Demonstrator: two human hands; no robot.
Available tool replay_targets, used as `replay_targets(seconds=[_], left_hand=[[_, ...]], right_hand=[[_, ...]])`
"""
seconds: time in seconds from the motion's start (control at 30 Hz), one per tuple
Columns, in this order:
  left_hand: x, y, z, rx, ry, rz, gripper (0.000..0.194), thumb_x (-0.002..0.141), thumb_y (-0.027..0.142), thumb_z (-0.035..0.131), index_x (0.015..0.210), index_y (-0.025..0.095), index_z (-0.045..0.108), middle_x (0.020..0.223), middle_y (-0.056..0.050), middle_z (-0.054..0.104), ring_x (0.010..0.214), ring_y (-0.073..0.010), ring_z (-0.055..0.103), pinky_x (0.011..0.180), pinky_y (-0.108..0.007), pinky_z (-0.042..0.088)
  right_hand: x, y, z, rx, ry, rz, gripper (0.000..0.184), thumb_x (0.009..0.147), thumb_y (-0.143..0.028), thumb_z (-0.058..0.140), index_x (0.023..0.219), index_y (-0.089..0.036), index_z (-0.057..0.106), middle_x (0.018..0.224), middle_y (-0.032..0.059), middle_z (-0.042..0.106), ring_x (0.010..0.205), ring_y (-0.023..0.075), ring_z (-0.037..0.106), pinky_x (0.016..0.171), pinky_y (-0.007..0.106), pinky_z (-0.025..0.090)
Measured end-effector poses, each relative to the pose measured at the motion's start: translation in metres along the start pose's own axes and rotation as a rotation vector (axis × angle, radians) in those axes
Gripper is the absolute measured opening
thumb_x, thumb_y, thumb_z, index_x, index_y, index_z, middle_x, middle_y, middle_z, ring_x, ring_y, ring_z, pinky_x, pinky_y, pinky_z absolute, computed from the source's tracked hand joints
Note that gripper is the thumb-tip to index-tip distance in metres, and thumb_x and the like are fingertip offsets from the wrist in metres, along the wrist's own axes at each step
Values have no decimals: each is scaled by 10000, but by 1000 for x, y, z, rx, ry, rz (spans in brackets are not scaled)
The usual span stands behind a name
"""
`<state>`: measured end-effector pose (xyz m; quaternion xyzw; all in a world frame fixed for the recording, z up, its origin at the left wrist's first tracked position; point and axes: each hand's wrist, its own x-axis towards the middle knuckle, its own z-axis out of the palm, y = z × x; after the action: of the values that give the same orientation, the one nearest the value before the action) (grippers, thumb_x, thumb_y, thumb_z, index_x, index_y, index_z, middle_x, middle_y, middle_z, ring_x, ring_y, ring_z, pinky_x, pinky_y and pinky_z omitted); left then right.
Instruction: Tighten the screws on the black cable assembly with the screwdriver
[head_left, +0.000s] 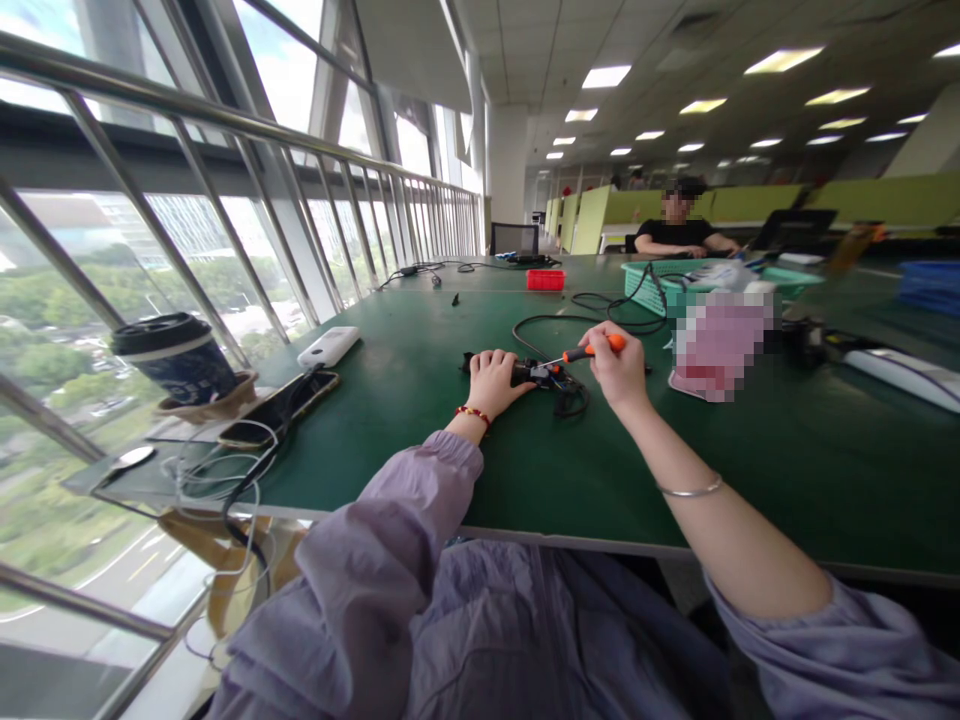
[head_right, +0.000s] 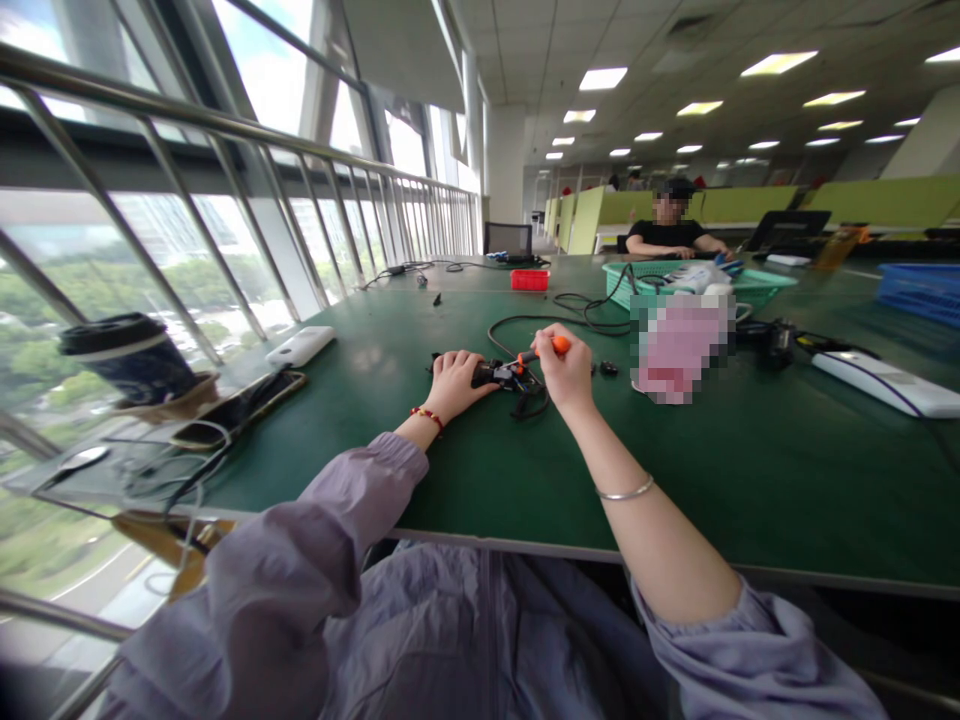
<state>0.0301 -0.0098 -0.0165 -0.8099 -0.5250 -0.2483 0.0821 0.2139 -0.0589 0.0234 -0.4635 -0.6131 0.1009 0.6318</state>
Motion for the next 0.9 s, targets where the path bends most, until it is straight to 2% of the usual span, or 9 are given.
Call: replay_targets(seconds=[0.17,0.3,0.43,0.5,0.57,0.67,0.73,0.8,0.9], left_hand=[[0,-1,0,3,0,5,474,794,527,630,1136,206,564,1177,-106,558,1141,-314,423,1015,-454,271],[-1,0,0,14,-12,-3,468,806,536,610,1145,217,559,1178,-92,554,1145,-300,424,1017,-439,275],[-1,2,-1,36,-23,-12,480,816,546,590,1165,218,553,1202,-83,550,1158,-293,418,1024,-427,271],[-1,2,-2,40,-28,-15,487,819,549,585,1173,217,550,1213,-84,547,1163,-294,415,1025,-425,269],[-1,2,-2,37,-33,-15,486,821,550,582,1176,221,546,1216,-84,544,1168,-292,411,1024,-423,268],[-2,2,-3,29,-36,-19,478,820,546,586,1173,226,545,1218,-82,541,1176,-290,404,1022,-421,266],[-2,3,-3,28,-38,-21,475,819,541,590,1171,225,546,1219,-82,539,1178,-289,401,1022,-420,264],[-2,3,-3,27,-41,-21,475,821,536,590,1175,224,545,1223,-82,538,1180,-289,400,1024,-418,263],[-1,2,-3,25,-47,-22,491,824,539,585,1192,217,542,1235,-83,539,1181,-290,400,1029,-420,263]], right_hand=[[2,3,0,-34,24,-42,213,799,-417,495,865,-218,528,759,14,592,651,149,582,590,265,457],[0,0,0,5,6,-64,306,767,-380,545,1024,-222,494,826,12,598,691,150,587,618,266,468],[-2,-3,1,-54,47,-64,237,783,-449,562,795,-213,570,654,-11,579,622,152,562,636,286,443],[-2,-3,1,-67,32,-77,230,782,-429,569,721,-208,582,682,1,607,614,148,559,641,292,439],[-2,-2,1,-38,27,-112,181,762,-372,585,842,-212,606,786,12,637,647,153,575,639,294,450],[-1,2,2,14,40,-184,419,732,-325,596,1134,-227,530,977,39,638,811,180,611,670,297,476],[0,3,2,0,62,-175,499,735,-353,604,1203,-225,485,931,31,636,823,184,611,678,298,477],[0,2,2,-53,98,-120,446,745,-409,610,1142,-222,527,803,4,626,737,176,603,670,299,468],[-1,-3,1,-95,87,-92,251,777,-450,573,855,-216,614,733,8,629,664,168,583,668,300,458]])
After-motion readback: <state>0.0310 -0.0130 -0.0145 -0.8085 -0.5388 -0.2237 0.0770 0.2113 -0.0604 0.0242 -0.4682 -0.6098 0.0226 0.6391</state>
